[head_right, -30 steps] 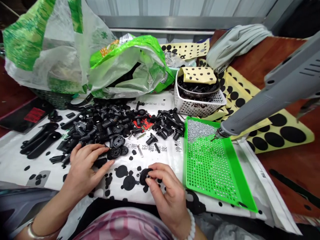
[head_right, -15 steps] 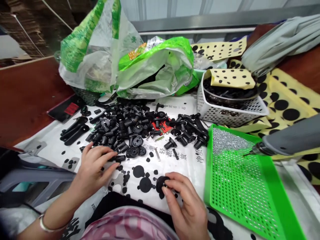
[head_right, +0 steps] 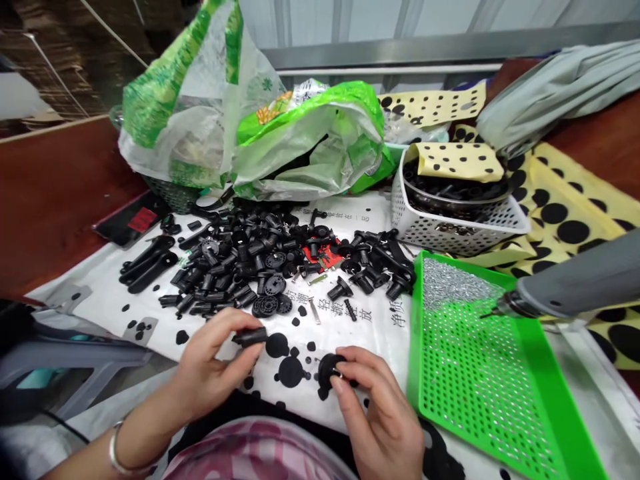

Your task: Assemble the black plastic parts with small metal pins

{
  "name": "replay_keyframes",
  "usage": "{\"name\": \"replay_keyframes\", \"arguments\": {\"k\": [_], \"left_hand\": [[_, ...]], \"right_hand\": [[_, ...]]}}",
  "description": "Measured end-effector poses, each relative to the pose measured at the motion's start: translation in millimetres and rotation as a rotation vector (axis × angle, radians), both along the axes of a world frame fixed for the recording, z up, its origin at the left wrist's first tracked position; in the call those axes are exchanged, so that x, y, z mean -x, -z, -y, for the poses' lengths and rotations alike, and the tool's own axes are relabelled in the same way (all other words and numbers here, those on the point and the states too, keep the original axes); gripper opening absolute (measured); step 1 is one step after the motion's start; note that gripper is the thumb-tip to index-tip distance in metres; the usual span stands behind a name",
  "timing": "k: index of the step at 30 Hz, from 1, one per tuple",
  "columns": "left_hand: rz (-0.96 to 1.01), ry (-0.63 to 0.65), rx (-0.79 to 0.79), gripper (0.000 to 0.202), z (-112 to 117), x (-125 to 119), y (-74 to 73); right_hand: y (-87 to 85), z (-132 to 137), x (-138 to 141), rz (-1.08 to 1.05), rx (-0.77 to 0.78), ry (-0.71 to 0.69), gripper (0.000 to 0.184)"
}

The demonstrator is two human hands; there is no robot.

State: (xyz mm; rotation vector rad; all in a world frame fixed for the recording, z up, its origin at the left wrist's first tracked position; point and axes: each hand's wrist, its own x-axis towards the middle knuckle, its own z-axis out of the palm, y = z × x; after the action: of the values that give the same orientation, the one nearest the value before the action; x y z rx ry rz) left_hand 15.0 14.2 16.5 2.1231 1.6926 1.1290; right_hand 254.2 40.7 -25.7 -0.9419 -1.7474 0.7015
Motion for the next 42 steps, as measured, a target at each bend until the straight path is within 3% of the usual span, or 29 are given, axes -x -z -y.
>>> {"name": "replay_keyframes", "arguments": {"k": [4,9,14,22,30,35,39,42], "left_hand": [[0.195,0.150,0.141,0.018,-6,-24,2.0],[0.155,0.256,0.123,0.023,-11,-30,8.0],[0.096,0.299,0.067,0.023,-10,-29,8.5],[0.017,0.354,0.041,0.034,-10,-26,7.7],[0.001,0.538,0.235,0.033,-11,-16,-3.6],[0.083,0.589,0.315,0.024,-13,-15,-12.9],[0.024,0.668,0.411,0.016,-17,-12,-24.7],[0.009,0.717,0.421,0.017,-19,-13,-30.2]], "right_hand": [[-19.0,4,2,-0.079,0.016,0.029,0.015],[-41.7,9,11,-0.152,-0.037,-0.049,0.025],[-43.9,10,18,-0.103,-0.104,-0.125,0.032],[-47.5,7,15,0.024,-0.159,-0.194,0.028],[-60.4,1,4,0.234,-0.338,-0.299,0.017],[-65.0,-1,3,0.244,-0.348,-0.326,0.016],[-70.2,-3,2,0.249,-0.397,-0.376,0.017],[-70.3,-3,3,0.218,-0.341,-0.374,0.014]]}}
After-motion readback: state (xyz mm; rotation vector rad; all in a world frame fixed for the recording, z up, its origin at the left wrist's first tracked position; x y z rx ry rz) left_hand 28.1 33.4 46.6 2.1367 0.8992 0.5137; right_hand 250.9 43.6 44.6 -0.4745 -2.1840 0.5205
